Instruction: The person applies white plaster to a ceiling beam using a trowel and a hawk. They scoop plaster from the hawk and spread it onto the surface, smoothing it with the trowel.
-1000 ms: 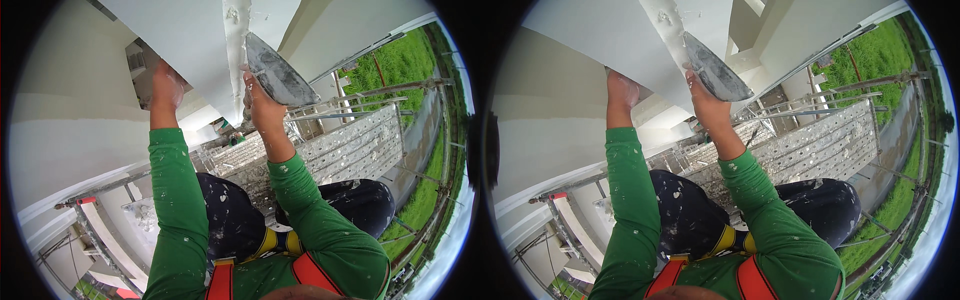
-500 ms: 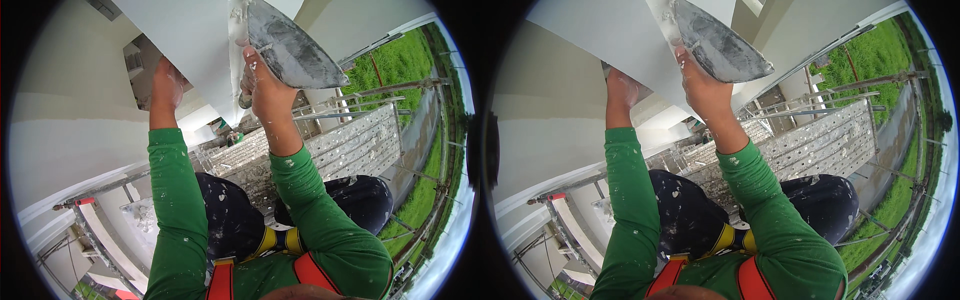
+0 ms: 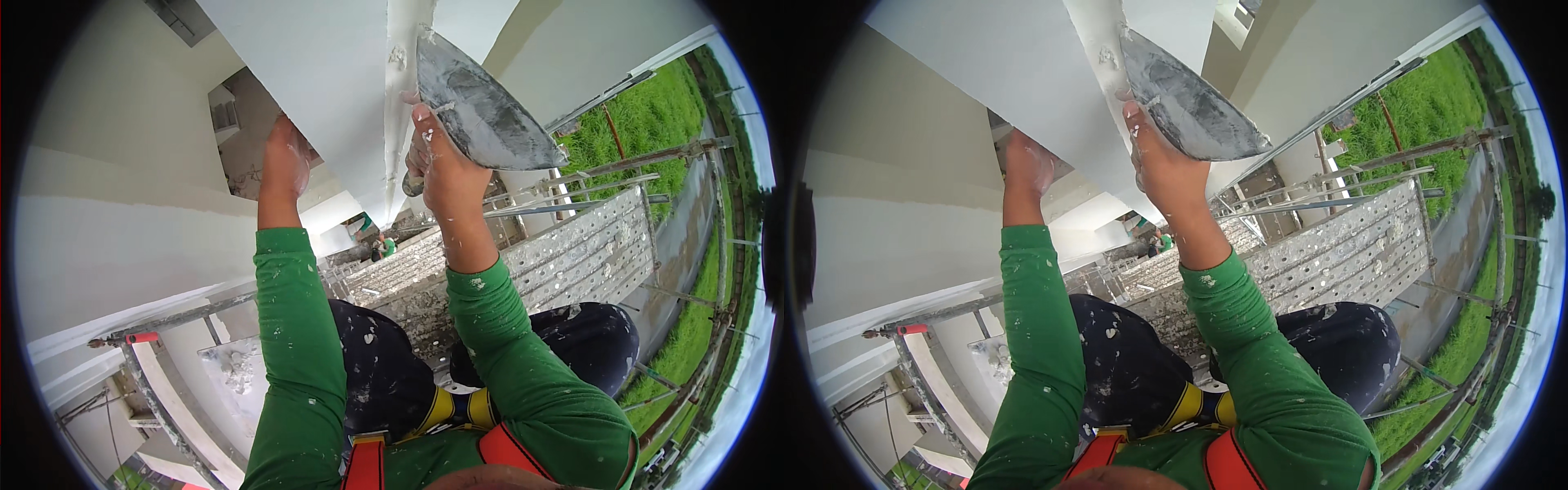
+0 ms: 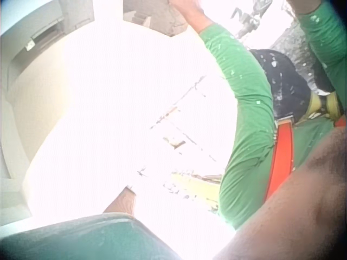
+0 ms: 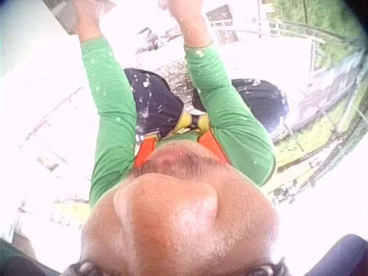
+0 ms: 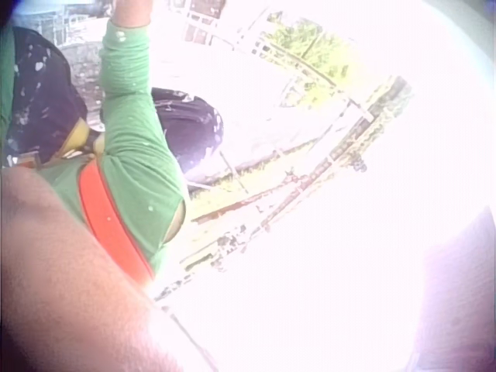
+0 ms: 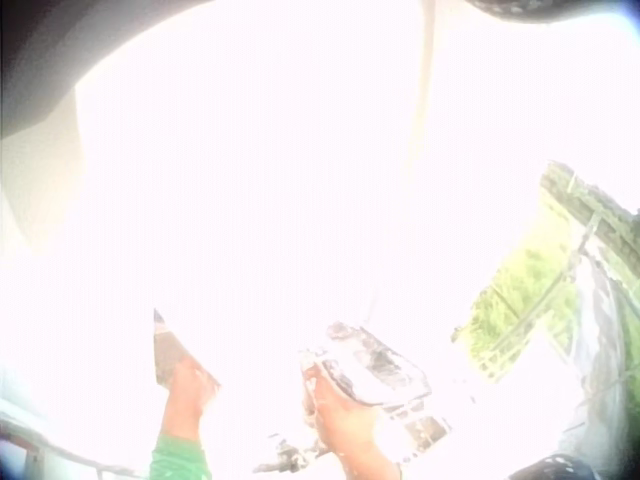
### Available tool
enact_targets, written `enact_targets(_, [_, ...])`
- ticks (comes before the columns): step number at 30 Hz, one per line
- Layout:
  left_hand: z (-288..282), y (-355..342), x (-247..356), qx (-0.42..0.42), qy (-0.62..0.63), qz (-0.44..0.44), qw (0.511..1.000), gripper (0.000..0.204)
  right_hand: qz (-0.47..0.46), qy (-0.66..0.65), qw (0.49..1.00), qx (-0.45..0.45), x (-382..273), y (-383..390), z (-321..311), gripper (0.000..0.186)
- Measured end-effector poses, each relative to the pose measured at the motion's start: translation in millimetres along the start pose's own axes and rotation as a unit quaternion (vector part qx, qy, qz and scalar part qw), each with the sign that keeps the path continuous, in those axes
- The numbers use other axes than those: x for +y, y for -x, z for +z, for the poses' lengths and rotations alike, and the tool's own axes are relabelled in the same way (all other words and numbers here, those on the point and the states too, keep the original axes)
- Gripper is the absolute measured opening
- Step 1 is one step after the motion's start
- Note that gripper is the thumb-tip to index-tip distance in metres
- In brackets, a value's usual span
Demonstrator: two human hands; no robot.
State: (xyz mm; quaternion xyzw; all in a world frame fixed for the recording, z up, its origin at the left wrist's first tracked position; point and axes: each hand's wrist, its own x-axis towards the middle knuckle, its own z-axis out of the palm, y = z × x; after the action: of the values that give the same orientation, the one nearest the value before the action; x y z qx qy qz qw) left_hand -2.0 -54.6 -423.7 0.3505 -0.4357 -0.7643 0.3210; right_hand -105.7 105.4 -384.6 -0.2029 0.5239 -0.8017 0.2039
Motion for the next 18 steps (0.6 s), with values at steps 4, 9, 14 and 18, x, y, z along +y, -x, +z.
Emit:
enact_targets(4, [-6,-2,-3,-0.004,0.010,0.005,1.000,0.047,0.044,-0.029,0.999,0.006,-33,-7,17,0.026])
enact_targets(9, [5,5,5,0.012,0.006,-0.006,1.000,0.050,0.077,-0.067,0.995,0.006,-24,0,16,0.025])
enact_targets(14, [-13,-4,-6,-0.038,-0.062,-0.006,0.997,0.066,0.076,-0.046,0.996,0.006,-33,0,20,0.024])
enact_targets(18, [-2,2,0,-0.019,-0.041,-0.007,0.999,0.066,0.053,-0.029,0.998,-0.004,-22,2,13,0.026])
